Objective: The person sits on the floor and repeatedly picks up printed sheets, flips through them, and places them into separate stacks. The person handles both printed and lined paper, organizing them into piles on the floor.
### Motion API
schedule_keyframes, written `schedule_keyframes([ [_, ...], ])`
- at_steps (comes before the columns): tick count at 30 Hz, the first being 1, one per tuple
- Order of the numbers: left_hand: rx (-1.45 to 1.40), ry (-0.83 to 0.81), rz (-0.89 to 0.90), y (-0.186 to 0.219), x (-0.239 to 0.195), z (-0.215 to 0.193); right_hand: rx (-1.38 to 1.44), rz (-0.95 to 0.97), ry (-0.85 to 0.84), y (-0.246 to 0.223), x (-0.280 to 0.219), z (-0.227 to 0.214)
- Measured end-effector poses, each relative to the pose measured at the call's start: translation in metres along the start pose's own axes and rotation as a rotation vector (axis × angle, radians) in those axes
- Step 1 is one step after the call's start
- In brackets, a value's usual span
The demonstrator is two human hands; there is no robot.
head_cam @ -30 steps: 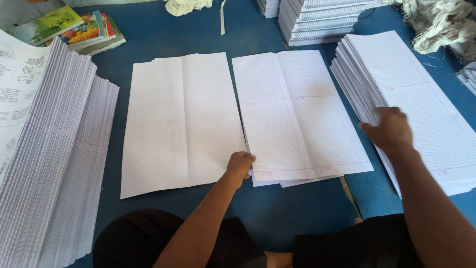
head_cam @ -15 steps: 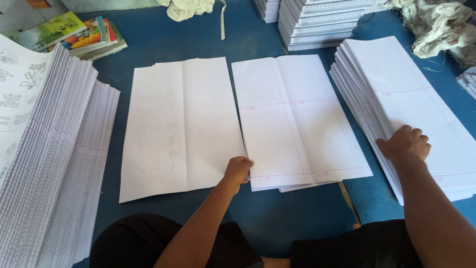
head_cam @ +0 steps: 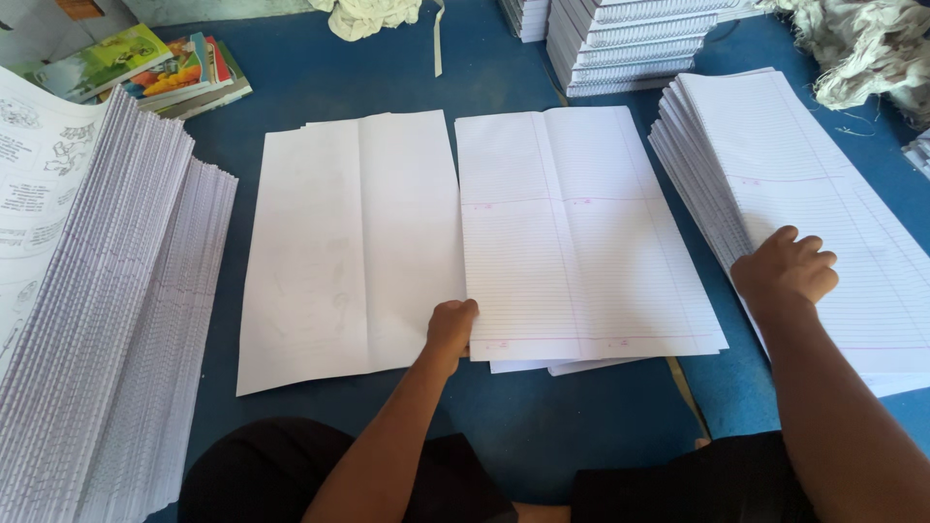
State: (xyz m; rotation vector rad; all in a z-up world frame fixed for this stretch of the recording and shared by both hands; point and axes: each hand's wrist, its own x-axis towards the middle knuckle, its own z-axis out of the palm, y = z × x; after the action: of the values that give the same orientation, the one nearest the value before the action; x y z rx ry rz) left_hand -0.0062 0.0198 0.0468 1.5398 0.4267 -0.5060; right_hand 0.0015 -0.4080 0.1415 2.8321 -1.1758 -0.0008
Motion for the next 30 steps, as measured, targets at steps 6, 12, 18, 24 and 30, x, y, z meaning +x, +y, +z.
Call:
schedule_keyframes([
  [6, 0.284, 0.193, 0.050, 0.000, 0.000, -0.008, -0.098, -0.068, 0.071, 0.005, 0.016, 0.021],
  [12, 0.388, 0.228, 0.084, 0.000, 0.001, -0.008, -0.059, -0.074, 0.015, 0.016, 0.023, 0.002],
  [18, 0.297, 0.177, 0.143, -0.001, -0.007, -0.007, -0.038, -0.155, 0.109, 0.007, 0.001, -0.032],
  [24, 0.251, 0.249, 0.224, 0.002, -0.011, -0.012, -0.077, -0.183, 0.242, -0.015, -0.025, -0.068],
  [30, 0.288, 0.295, 0.245, 0.003, -0.011, -0.017, 0.068, -0.246, 0.267, -0.026, -0.053, -0.105],
])
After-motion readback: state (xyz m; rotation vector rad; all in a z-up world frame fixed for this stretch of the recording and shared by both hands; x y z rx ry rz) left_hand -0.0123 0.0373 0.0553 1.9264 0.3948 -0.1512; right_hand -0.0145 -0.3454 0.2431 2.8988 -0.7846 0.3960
